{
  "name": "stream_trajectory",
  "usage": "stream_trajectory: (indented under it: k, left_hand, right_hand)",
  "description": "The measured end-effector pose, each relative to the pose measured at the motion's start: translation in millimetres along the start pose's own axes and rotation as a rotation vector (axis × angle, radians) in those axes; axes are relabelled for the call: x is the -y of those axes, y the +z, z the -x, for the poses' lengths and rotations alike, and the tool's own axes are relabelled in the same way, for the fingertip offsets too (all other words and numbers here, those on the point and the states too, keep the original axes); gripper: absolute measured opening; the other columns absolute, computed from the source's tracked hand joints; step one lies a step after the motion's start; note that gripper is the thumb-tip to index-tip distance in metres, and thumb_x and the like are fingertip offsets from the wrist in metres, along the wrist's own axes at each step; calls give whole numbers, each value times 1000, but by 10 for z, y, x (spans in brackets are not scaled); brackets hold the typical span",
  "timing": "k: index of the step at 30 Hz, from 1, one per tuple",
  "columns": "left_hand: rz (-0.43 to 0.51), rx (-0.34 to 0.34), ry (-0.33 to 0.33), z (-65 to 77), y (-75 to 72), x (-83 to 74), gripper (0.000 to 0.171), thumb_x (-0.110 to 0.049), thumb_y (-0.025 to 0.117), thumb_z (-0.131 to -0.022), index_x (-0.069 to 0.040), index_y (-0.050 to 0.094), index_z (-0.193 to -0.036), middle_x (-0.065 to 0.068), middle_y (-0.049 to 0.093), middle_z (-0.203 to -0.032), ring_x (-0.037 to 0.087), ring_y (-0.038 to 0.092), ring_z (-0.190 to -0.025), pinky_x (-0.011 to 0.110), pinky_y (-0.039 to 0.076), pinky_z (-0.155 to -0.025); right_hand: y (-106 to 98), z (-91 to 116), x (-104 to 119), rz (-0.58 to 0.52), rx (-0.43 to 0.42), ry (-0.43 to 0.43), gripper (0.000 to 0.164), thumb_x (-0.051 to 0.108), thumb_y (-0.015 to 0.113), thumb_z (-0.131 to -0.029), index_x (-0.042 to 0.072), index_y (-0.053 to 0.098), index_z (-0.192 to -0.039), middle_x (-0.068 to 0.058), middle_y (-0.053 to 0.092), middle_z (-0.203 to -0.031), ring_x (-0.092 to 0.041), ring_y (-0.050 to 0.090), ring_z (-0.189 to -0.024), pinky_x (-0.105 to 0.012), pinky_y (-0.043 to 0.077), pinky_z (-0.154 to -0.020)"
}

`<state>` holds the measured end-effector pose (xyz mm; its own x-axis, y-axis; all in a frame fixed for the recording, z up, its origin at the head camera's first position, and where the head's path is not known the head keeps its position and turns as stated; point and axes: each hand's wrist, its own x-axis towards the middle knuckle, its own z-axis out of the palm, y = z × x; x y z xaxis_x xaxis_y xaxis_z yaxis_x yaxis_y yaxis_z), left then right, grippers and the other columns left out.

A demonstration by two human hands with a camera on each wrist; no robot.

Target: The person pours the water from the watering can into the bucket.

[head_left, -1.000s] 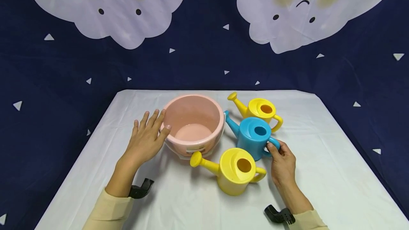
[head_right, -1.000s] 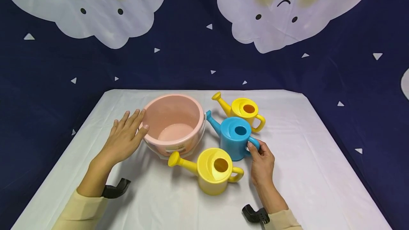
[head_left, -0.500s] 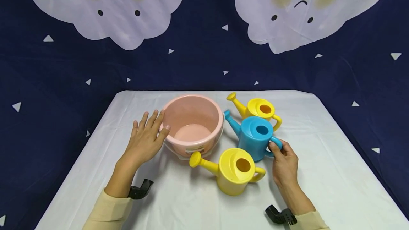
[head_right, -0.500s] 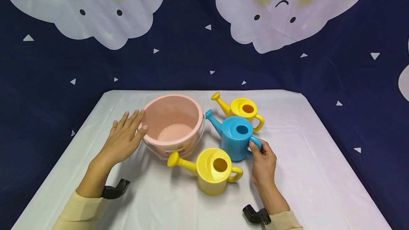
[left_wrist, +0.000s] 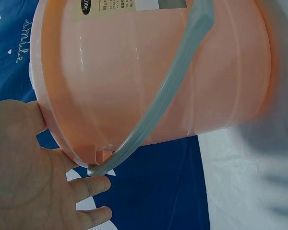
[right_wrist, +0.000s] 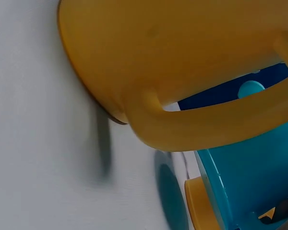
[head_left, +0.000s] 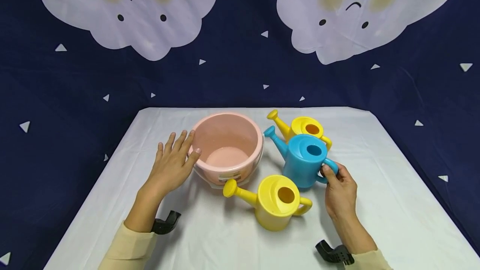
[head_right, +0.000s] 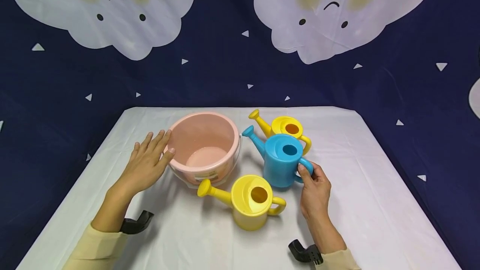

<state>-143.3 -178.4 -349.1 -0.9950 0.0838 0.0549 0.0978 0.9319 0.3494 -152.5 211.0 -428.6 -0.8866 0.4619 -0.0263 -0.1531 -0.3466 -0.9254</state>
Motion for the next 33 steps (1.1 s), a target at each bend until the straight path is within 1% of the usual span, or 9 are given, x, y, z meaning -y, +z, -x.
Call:
stream_trajectory:
  k: [5, 8, 13, 20, 23, 29, 33]
  left_hand:
    - [2, 2, 4, 0, 5, 2, 66, -59, 19, -98, -25, 9, -153, 11, 11, -160, 37, -4, -148, 65, -5, -113]
    - [5, 6, 5, 1, 8, 5, 65, -58, 19, -98, -25, 9, -153, 11, 11, -160, 37, -4, -148, 65, -5, -113]
    - [2, 0, 6, -1, 8, 5, 65, -58, 19, -98, -25, 9, -153, 11, 12, -160, 37, -3, -148, 65, -4, -113]
    - [12, 0, -3, 0, -1, 0, 66, -59, 19, -98, -25, 9, -153, 10, 11, -160, 37, -4, -148, 65, -5, -113]
    - [13, -1, -3, 3, -2, -3, 66, -59, 19, -98, -24, 9, -153, 10, 10, -160, 36, -4, -148, 64, -5, -114]
    - [15, -2, -1, -1, -6, -4, 66, -59, 19, -98, -25, 9, -153, 11, 10, -160, 36, -4, -148, 64, -5, -114]
    - [16, -1, 1, -4, 5, 5, 65, -58, 20, -98, -25, 8, -153, 11, 10, -160, 37, -4, -148, 64, -5, -113]
  right_hand:
    - [-4, 9, 41, -26, -12, 14, 12, 5, 68, -83, 3, 67, -95, 1, 64, -86, -11, 60, -82, -17, 52, -79]
    - [-8, 13, 62, -24, -21, 23, 10, 2, 66, -84, 4, 67, -94, 2, 64, -84, -10, 60, -81, -17, 52, -78]
    - [0, -8, 98, -2, -33, 28, 13, 9, 69, -83, 4, 67, -94, 0, 63, -83, -12, 60, -83, -18, 51, -81]
    - [1, -9, 147, 30, -24, 39, 22, 13, 71, -82, 2, 66, -100, 0, 62, -90, -14, 59, -88, -20, 51, -85]
    - [-3, -7, 169, 28, -25, 37, 22, 13, 71, -82, 2, 65, -99, -1, 62, -90, -14, 59, -88, -20, 50, -85]
    - [6, -8, 230, 35, -12, 39, 24, 16, 71, -82, 2, 64, -100, -1, 59, -90, -19, 56, -94, -19, 49, -87]
    - [8, -11, 251, 26, -22, 37, 20, 13, 70, -82, 2, 64, -98, -2, 60, -88, -18, 57, -91, -19, 50, -85]
